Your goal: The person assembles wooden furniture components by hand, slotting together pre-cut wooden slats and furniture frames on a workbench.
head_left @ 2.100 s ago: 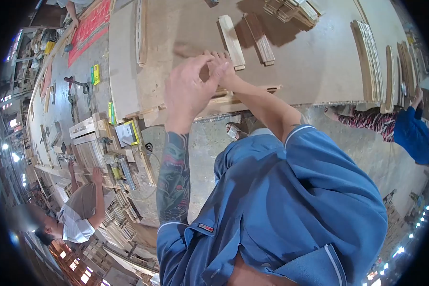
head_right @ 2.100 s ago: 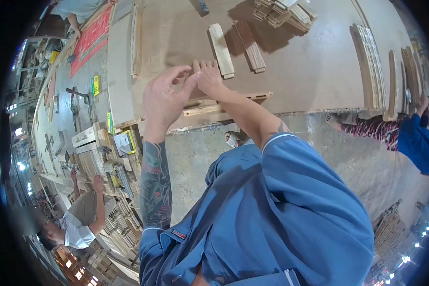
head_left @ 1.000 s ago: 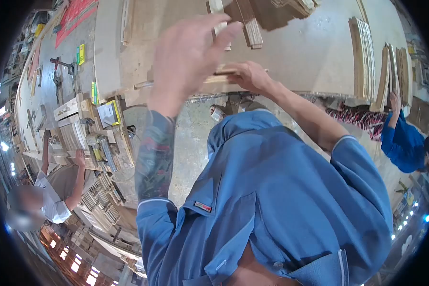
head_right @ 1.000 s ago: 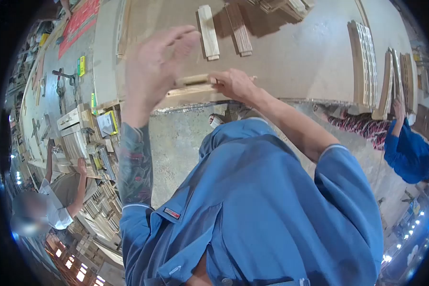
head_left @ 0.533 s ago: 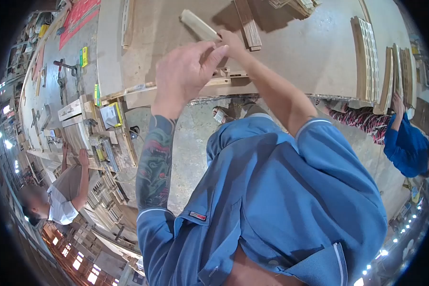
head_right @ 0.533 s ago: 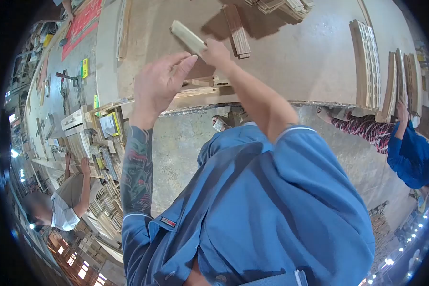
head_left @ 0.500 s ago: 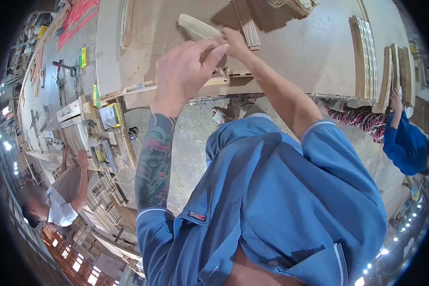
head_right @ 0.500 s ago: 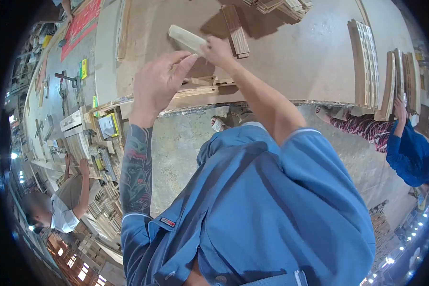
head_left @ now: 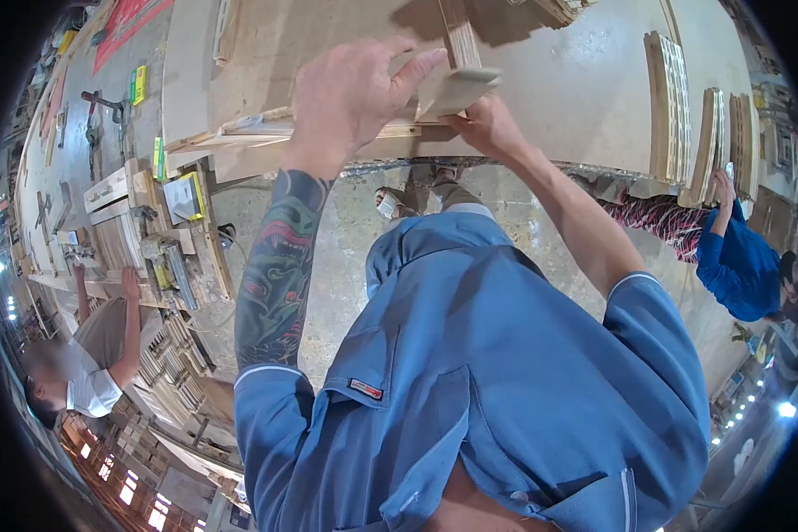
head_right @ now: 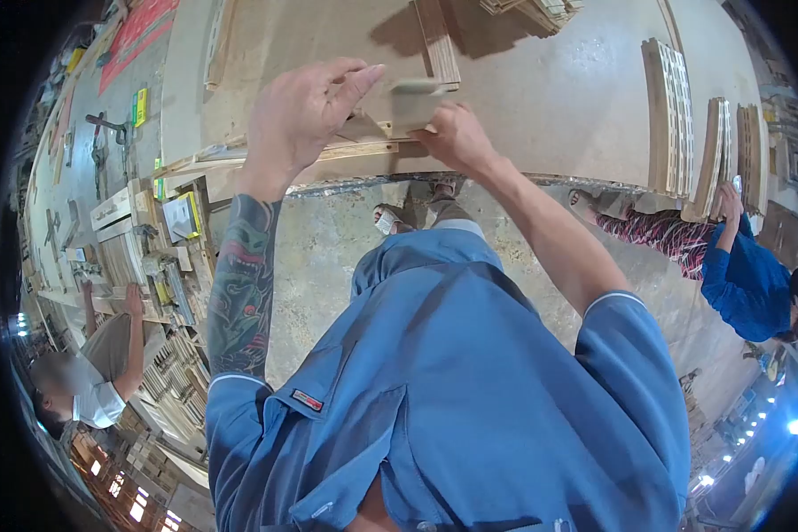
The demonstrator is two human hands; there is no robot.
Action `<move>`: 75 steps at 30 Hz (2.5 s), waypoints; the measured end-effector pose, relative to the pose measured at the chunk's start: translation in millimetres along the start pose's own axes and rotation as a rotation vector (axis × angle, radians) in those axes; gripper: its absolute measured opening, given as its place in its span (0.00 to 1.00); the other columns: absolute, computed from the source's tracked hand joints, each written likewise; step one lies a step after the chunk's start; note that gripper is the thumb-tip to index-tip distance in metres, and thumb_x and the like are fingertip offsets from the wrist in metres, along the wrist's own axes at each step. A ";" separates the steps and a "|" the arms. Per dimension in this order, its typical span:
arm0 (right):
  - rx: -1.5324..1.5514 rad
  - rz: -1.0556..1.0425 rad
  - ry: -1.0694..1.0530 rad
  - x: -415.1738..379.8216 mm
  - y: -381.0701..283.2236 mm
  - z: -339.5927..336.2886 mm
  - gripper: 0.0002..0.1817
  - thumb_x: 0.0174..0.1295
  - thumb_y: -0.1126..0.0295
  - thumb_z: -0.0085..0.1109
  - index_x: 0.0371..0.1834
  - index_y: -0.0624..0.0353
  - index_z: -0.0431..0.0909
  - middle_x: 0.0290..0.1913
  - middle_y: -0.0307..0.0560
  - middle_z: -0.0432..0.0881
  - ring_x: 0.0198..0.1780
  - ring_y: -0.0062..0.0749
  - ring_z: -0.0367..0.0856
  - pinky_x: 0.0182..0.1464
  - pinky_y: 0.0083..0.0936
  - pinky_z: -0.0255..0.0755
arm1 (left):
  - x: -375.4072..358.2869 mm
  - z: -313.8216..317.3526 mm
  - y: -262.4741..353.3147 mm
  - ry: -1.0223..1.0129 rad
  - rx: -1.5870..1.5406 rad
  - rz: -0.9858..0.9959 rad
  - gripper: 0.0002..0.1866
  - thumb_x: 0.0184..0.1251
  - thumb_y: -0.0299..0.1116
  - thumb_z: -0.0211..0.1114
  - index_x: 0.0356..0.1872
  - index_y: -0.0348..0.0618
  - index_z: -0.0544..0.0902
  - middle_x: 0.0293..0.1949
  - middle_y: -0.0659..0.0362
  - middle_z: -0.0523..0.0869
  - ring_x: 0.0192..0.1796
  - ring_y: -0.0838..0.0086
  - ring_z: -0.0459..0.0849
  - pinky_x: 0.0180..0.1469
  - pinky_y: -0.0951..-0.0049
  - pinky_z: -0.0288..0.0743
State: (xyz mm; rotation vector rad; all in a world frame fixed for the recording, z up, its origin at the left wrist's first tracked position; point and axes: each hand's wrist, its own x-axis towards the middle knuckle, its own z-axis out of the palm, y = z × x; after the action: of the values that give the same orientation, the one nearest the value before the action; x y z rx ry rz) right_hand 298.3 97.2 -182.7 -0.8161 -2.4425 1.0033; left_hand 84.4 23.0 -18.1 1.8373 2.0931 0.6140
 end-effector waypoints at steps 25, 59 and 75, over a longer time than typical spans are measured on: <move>0.583 0.512 0.334 34.4 32.7 -28.1 0.18 0.66 0.64 0.64 0.52 0.66 0.79 0.42 0.50 0.88 0.45 0.35 0.86 0.49 0.33 0.78 | 2.2 -1.9 8.5 -0.090 0.041 0.006 0.30 0.73 0.64 0.47 0.45 0.53 0.89 0.36 0.51 0.89 0.42 0.50 0.86 0.42 0.55 0.78; -0.129 -0.035 0.138 58.2 5.3 -2.3 0.20 0.59 0.75 0.62 0.55 0.51 0.80 0.55 0.48 0.84 0.57 0.49 0.81 0.53 0.40 0.78 | -180.7 12.0 -3.3 0.546 -2.024 -1.110 0.36 0.73 0.63 0.52 0.71 0.46 0.66 0.65 0.45 0.72 0.62 0.51 0.77 0.65 0.45 0.72; 0.005 0.803 0.349 -78.2 10.5 6.7 0.12 0.65 0.70 0.63 0.50 0.60 0.84 0.37 0.49 0.88 0.37 0.34 0.87 0.41 0.32 0.78 | 119.4 132.2 -335.4 0.337 -2.264 -1.134 0.37 0.76 0.61 0.47 0.58 0.28 0.71 0.54 0.36 0.82 0.60 0.48 0.81 0.63 0.48 0.75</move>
State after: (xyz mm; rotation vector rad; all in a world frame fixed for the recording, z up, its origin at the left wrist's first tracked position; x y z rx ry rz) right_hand 358.2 50.0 -204.2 -1.8657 -1.8119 0.9874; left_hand -159.3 125.2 -290.8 -0.6384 0.7445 1.6282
